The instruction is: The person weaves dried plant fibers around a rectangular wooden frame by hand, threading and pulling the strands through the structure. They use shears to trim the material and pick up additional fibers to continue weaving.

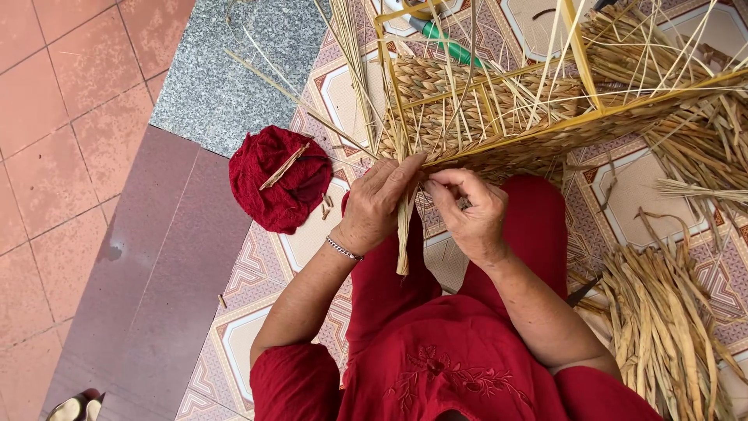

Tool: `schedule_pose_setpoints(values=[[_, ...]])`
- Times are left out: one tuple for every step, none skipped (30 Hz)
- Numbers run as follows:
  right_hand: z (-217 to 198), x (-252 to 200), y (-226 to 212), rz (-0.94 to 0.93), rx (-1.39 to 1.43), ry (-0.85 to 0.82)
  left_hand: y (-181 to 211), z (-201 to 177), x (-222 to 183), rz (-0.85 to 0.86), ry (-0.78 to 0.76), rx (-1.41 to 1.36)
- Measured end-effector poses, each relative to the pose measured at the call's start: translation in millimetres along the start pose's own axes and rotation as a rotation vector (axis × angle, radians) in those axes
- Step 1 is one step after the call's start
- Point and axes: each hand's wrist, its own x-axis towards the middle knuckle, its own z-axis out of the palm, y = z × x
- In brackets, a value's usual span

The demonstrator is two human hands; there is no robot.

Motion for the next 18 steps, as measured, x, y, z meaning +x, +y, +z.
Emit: schedule_pose_setpoints(values=[[1.4,-0.3,6.0,0.002,0.001,0.001,1.1,-3.5,3.2,0.000,-0.002,0.000],[3.5,0.0,12.2,0.084,0.081,0.049,1.6,-7.4,6.7,-0.061,-0.015,-0.084],[5.8,0.5,18.3,0.167,0.162,0.097,2.0,-11.4,10.2,-0.122,-0.026,-0.168],[5.8,2.2,14.9,0.166,0.162,0.099,-0.5,-15.9,14.7,-0.121,-0.027,-0.168],[5.8,3.8,11.5,0.066,0.036,0.102,-3.0,-20.4,19.2,-0.153,-0.028,-0.170],[5.0,4.6,8.0,-0.031,-0.093,0.104,-5.0,-24.0,23.5,-0.187,-0.031,-0.174],[5.1,5.4,7.4,-0.029,-0.095,0.105,-11.0,-23.2,25.5,-0.187,-0.033,-0.177],[5.2,6.6,7.0,-0.133,-0.170,0.113,-17.1,-22.3,27.5,-0.152,-0.030,-0.237],[5.5,7.8,6.3,-0.238,-0.245,0.119,-23.2,-21.7,29.3,-0.116,-0.027,-0.299],[5.5,7.8,9.0,-0.239,-0.245,0.118,-25.7,-20.1,32.2,-0.117,-0.025,-0.299],[5.7,7.7,11.7,-0.280,-0.310,0.116,-28.3,-18.5,35.0,-0.304,-0.134,-0.440],[6.1,6.4,14.1,-0.319,-0.373,0.113,-30.5,-17.0,36.6,-0.490,-0.249,-0.584],[7.9,4.2,19.1,-0.318,-0.372,0.111,-31.6,-17.4,39.8,-0.493,-0.248,-0.585],[9.0,3.3,24.8,-0.352,-0.378,0.112,-33.5,-17.0,44.7,-0.417,-0.268,-0.536],[10.0,2.5,30.5,-0.387,-0.383,0.114,-35.3,-16.5,49.7,-0.340,-0.287,-0.486],[9.3,3.0,29.7,-0.386,-0.385,0.112,-37.5,-15.6,51.9,-0.341,-0.287,-0.488],[8.6,3.4,28.7,-0.388,-0.393,0.109,-39.7,-14.8,54.0,-0.351,-0.367,-0.481],[8.5,4.3,27.8,-0.391,-0.399,0.105,-42.1,-14.6,56.1,-0.362,-0.446,-0.471]])
